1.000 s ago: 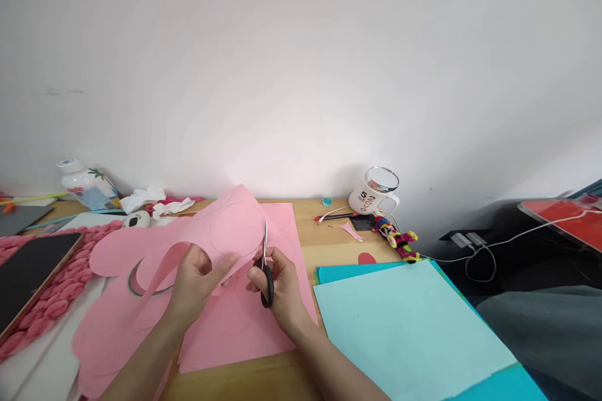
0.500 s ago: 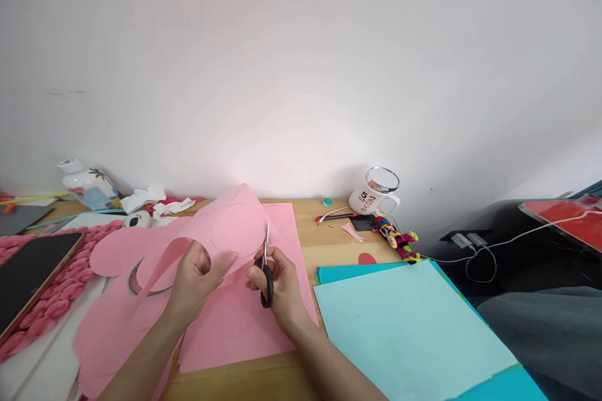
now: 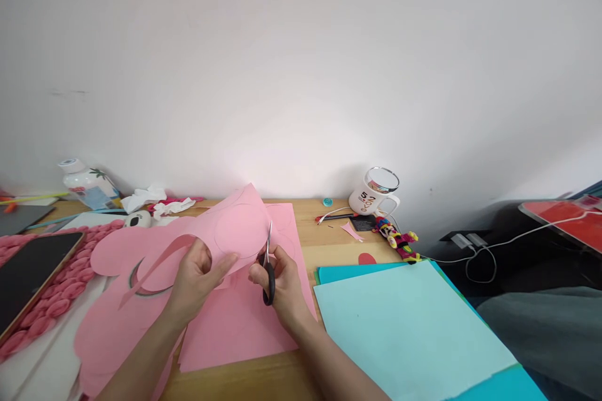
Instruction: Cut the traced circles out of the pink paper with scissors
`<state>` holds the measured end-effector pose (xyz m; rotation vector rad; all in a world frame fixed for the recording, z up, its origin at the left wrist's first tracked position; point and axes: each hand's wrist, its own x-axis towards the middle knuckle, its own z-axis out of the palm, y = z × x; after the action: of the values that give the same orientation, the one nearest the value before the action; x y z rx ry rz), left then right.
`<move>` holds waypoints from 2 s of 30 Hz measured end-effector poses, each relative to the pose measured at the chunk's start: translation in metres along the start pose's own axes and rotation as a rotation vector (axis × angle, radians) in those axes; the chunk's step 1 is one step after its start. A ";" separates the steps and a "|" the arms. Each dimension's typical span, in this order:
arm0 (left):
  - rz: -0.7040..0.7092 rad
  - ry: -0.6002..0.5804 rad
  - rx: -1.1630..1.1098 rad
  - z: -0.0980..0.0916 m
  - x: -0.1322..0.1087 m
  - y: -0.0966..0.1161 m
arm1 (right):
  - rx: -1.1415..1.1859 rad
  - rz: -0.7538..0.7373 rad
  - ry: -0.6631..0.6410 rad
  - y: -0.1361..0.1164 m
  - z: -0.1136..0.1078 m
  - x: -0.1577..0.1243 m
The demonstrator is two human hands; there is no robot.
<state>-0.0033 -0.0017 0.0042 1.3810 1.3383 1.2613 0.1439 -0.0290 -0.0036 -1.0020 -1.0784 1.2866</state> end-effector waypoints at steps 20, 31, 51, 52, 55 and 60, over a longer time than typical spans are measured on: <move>0.026 -0.138 -0.158 -0.002 0.003 0.006 | 0.067 0.025 -0.017 0.004 0.000 -0.001; -0.006 -0.206 -0.319 -0.003 0.002 0.016 | 0.102 0.028 -0.030 0.013 -0.003 -0.001; -0.125 -0.139 -0.571 -0.006 0.006 0.009 | 0.001 0.072 -0.019 0.002 0.003 -0.003; -0.149 -0.192 -0.658 -0.008 0.007 0.009 | -0.001 0.071 -0.019 0.002 0.003 -0.003; -0.287 -0.321 -0.921 -0.012 0.008 0.009 | -0.003 0.056 -0.005 0.002 0.004 -0.003; -0.374 -0.447 -0.859 -0.007 0.002 0.009 | -0.015 0.051 0.012 0.002 0.004 -0.003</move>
<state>-0.0083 -0.0017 0.0147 0.6914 0.5756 0.9988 0.1399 -0.0320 -0.0045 -1.0530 -1.0607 1.3132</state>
